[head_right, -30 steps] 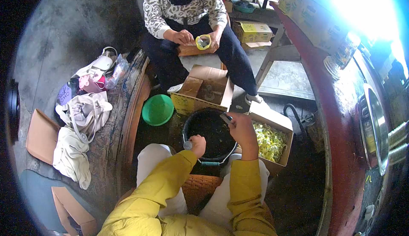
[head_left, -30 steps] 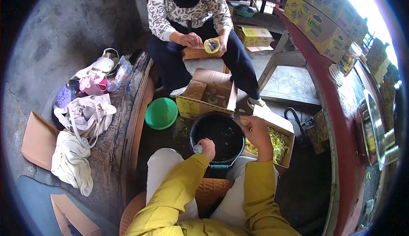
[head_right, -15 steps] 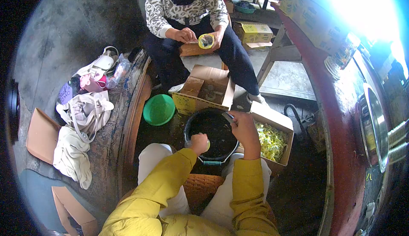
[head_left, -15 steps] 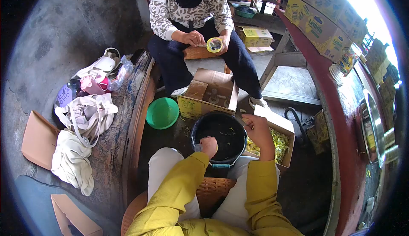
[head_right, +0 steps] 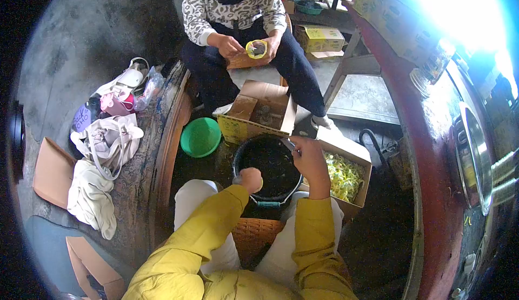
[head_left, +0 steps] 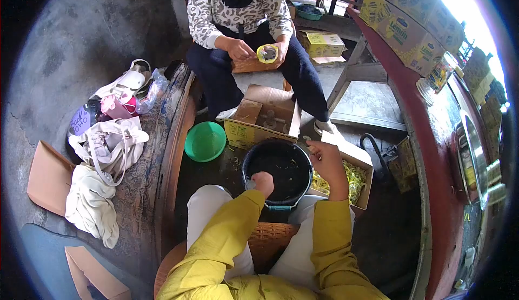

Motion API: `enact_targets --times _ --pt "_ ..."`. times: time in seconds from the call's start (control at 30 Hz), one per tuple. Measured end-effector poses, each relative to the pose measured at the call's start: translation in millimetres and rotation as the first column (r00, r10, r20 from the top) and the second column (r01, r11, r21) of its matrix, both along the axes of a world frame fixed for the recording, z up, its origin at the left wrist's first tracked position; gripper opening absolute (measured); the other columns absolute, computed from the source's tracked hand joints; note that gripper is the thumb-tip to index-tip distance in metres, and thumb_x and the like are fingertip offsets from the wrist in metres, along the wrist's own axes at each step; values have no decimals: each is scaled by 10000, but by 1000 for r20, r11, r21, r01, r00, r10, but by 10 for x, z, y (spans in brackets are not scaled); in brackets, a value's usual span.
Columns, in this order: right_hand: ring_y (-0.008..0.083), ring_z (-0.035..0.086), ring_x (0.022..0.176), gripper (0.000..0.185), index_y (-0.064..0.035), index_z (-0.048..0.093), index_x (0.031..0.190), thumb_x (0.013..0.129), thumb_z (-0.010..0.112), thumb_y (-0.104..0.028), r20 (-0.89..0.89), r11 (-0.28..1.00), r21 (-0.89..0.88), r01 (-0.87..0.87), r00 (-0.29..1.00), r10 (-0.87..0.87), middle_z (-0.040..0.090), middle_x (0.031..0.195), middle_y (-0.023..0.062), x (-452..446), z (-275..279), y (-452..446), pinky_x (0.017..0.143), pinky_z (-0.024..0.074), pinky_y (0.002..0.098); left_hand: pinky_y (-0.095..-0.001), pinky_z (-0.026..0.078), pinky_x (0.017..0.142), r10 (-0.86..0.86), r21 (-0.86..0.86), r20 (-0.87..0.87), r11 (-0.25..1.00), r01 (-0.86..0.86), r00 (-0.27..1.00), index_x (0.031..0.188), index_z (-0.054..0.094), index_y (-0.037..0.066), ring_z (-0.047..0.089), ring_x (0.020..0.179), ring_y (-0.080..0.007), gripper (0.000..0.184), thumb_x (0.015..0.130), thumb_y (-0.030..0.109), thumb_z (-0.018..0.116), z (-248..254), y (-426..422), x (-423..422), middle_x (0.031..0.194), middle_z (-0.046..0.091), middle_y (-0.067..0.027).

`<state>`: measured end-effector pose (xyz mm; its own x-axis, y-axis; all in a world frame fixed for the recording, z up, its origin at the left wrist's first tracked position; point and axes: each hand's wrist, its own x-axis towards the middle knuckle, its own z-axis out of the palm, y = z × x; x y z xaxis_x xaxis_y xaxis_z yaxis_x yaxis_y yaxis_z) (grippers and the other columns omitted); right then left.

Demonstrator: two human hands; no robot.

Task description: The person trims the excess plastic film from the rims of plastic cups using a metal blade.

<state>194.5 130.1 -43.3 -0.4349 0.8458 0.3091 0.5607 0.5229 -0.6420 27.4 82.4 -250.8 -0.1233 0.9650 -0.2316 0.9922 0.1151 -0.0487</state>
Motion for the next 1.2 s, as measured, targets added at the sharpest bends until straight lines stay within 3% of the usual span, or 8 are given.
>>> enact_targets --times 0.1,0.2,0.3,0.5,0.6,0.73,0.87,1.2 --pt "177 559 557 360 -23 612 979 631 604 66 -17 1000 23 7 1000 -7 597 676 118 20 -48 10 558 460 275 -364 472 555 -49 256 74 966 29 996 713 648 70 615 698 -243 110 674 173 656 47 -53 -49 749 626 -122" --pt "217 557 592 353 -29 611 972 629 607 57 -37 1000 -1 -3 999 3 588 683 127 7 -41 24 583 454 309 -365 487 580 33 -104 -50 994 -38 998 715 624 74 616 717 -235 110 669 166 662 104 23 13 743 614 -112" --pt "293 555 654 336 -37 607 955 627 613 39 -57 999 -51 3 998 -6 570 691 143 -2 -11 -4 621 439 370 -355 487 580 -33 329 -19 944 37 999 721 633 88 617 700 -239 110 659 171 667 13 -30 -23 733 614 -97" --pt "197 554 602 363 -38 605 994 644 616 55 -123 994 -112 -11 992 -3 583 693 102 26 -19 10 581 453 294 -401 486 639 55 -201 99 979 -34 994 863 668 70 629 765 -282 205 695 147 578 120 24 -48 839 641 -120" --pt "80 532 614 403 -44 595 1053 668 605 72 -252 981 -187 -44 968 -4 576 709 31 68 -24 54 593 454 217 -404 493 642 -33 -73 128 996 42 991 828 666 63 633 744 -276 202 677 173 589 101 -6 -135 795 641 -125" --pt "58 534 685 487 -33 531 1144 676 618 66 -463 948 -306 -88 884 -68 561 773 6 100 -25 136 633 442 198 -427 464 719 76 -28 657 997 -77 750 924 525 -4 578 824 -377 448 684 363 616 429 383 -339 900 587 -243" --pt "92 550 741 521 -40 513 1160 664 641 53 -563 957 -286 -40 816 -134 585 797 24 75 40 130 677 450 220 -304 455 648 -11 -255 690 932 257 723 1195 420 -16 540 753 -196 622 800 457 502 1328 789 -649 1079 532 -149" --pt "92 561 723 498 -64 546 1128 661 634 86 -499 989 -139 50 859 -114 595 805 41 -80 72 69 661 465 221 -292 468 658 250 -263 945 964 -38 -209 1106 446 12 575 779 -167 524 801 436 483 2170 148 -650 943 543 -80"
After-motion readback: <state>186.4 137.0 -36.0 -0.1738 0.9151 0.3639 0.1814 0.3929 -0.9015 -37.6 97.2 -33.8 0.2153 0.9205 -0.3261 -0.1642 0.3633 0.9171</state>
